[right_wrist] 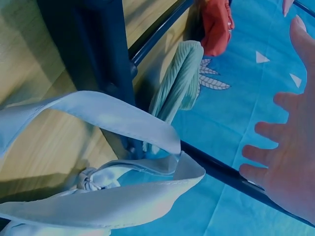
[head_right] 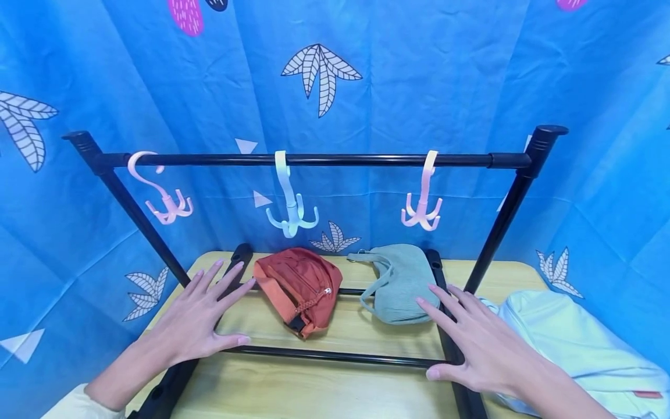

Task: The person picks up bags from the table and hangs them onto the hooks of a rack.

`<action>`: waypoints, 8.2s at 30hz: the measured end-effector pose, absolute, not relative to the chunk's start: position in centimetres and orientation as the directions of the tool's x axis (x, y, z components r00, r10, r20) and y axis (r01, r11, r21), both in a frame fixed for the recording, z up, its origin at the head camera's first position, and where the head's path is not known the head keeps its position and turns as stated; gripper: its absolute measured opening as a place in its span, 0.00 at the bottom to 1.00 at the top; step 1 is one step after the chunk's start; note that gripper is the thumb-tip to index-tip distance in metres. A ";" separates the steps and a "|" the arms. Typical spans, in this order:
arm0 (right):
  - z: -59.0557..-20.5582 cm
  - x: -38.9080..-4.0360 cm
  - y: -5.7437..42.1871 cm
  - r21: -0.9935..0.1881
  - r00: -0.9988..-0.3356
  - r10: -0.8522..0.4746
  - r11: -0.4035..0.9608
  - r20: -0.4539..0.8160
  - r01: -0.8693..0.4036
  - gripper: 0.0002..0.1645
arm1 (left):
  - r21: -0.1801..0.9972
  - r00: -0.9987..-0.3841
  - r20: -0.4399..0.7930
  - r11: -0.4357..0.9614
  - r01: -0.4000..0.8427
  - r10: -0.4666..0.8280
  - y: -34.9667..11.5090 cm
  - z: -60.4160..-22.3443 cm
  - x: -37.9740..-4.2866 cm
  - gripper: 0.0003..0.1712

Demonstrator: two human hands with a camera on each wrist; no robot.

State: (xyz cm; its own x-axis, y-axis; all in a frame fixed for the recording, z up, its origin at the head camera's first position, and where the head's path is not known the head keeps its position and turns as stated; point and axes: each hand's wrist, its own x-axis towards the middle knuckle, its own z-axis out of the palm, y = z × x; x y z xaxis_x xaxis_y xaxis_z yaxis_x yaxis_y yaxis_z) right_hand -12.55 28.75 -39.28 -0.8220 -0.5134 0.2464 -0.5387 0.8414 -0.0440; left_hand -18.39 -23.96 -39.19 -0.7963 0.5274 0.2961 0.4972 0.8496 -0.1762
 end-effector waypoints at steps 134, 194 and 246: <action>-38.7 -18.1 34.0 0.041 -0.952 -0.223 0.975 0.209 -0.220 0.31 | -0.025 -0.923 0.355 0.988 0.153 0.152 -33.7 -37.5 -23.4 0.43; -38.4 -18.1 37.0 0.025 -0.974 -0.201 0.980 0.104 -0.199 0.32 | -0.071 -0.887 0.357 0.955 0.287 0.293 -31.7 -38.0 -21.9 0.29; -38.0 -18.3 37.6 -0.012 -0.985 -0.161 0.987 0.059 -0.162 0.35 | -0.066 -0.897 0.346 0.961 0.269 0.275 -30.6 -37.6 -21.3 0.29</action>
State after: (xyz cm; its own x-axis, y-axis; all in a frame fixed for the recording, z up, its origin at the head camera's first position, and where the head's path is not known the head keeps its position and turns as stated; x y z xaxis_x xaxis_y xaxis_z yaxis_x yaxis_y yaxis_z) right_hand -18.26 37.58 -38.05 -0.9851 -0.1612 0.0594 -0.1621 0.9867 -0.0116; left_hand -21.34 -30.64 -37.58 -0.8970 0.2749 0.3462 0.2689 0.9609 -0.0661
